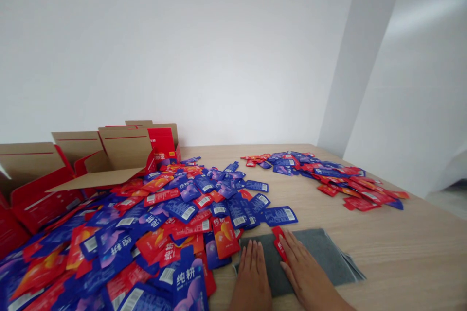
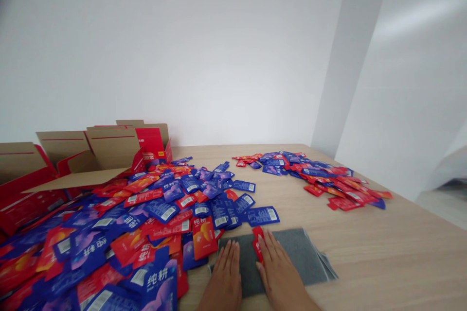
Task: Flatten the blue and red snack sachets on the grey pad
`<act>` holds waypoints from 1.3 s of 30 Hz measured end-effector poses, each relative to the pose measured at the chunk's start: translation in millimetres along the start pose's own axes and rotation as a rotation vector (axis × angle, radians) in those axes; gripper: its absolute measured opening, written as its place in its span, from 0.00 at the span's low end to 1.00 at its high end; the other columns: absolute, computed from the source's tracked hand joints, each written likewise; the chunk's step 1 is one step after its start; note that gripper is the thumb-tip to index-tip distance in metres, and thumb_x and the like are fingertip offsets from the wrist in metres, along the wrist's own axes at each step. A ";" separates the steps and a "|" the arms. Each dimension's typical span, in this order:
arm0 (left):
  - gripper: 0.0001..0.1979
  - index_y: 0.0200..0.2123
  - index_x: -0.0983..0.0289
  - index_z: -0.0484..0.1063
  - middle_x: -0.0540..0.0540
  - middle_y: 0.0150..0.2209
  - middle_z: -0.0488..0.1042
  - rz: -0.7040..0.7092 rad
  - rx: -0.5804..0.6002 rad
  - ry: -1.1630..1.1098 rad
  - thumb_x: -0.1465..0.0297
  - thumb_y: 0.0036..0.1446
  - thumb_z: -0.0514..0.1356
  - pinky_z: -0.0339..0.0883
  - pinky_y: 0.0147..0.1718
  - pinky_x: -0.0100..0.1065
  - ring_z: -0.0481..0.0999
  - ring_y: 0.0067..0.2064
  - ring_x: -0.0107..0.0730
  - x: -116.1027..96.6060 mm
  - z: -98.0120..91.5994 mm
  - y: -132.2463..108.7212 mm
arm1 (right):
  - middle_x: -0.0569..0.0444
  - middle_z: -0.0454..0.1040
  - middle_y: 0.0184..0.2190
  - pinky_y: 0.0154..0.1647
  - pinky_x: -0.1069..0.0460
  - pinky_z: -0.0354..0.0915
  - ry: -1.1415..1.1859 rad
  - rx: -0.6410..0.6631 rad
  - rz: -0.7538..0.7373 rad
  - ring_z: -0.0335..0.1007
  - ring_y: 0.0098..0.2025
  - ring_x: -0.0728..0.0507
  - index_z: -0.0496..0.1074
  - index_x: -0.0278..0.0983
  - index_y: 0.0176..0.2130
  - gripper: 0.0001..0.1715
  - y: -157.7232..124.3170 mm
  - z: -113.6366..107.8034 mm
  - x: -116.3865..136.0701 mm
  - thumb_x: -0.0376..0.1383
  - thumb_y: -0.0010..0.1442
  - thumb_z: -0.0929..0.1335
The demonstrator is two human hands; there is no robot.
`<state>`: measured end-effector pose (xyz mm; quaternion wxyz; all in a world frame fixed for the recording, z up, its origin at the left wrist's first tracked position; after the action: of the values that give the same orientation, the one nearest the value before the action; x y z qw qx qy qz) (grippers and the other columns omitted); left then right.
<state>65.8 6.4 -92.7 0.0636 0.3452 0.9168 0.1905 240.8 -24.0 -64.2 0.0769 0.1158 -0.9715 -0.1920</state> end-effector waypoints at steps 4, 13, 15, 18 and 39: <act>0.34 0.62 0.72 0.48 0.64 0.59 0.58 0.026 -0.062 0.012 0.80 0.50 0.48 0.58 0.54 0.44 0.55 0.61 0.47 0.1 -2.6 -2.0 | 0.44 0.52 0.62 0.56 0.44 0.60 0.023 0.025 -0.141 0.51 0.61 0.35 0.57 0.34 0.61 0.34 -23.9 6.1 2.4 0.40 0.57 0.64; 0.32 0.62 0.72 0.51 0.65 0.60 0.58 -0.049 0.031 -0.021 0.78 0.51 0.50 0.57 0.55 0.44 0.55 0.61 0.49 -5.6 -5.3 1.5 | 0.51 0.65 0.56 0.52 0.51 0.65 0.105 0.224 -0.198 0.64 0.55 0.42 0.65 0.39 0.56 0.33 -36.5 -24.1 -6.8 0.27 0.51 0.60; 0.30 0.61 0.71 0.52 0.64 0.60 0.57 -0.060 0.077 -0.055 0.77 0.54 0.49 0.56 0.55 0.44 0.55 0.61 0.49 -7.0 -11.3 3.5 | 0.50 0.70 0.52 0.48 0.53 0.67 0.194 0.289 -0.073 0.69 0.50 0.43 0.67 0.39 0.55 0.32 -21.7 -45.4 -9.6 0.27 0.52 0.59; 0.28 0.61 0.71 0.52 0.64 0.60 0.57 -0.076 0.133 -0.104 0.75 0.56 0.48 0.56 0.55 0.46 0.55 0.61 0.50 -9.0 -20.5 6.8 | 0.46 0.77 0.42 0.40 0.51 0.68 0.318 0.274 0.172 0.75 0.41 0.40 0.67 0.37 0.54 0.26 18.6 -75.4 -12.1 0.35 0.57 0.58; 0.30 0.64 0.64 0.46 0.56 0.53 0.69 -0.082 -0.232 0.097 0.74 0.60 0.52 0.62 0.53 0.40 0.65 0.56 0.42 -9.8 15.1 -9.6 | 0.49 0.67 0.49 0.44 0.43 0.67 0.428 0.069 0.419 0.68 0.45 0.43 0.65 0.36 0.50 0.19 295.5 19.1 -41.8 0.41 0.61 0.65</act>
<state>71.2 -2.0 -110.5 0.0665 0.2883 0.9039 0.3090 219.6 259.2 29.5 0.3137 -0.0468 -0.9420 -0.1100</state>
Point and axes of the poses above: each hand's wrist, its own y-axis towards the middle knuckle, its own z-axis out of the palm, x = y × z, the point moved 2 cm from there along y, towards the middle knuckle
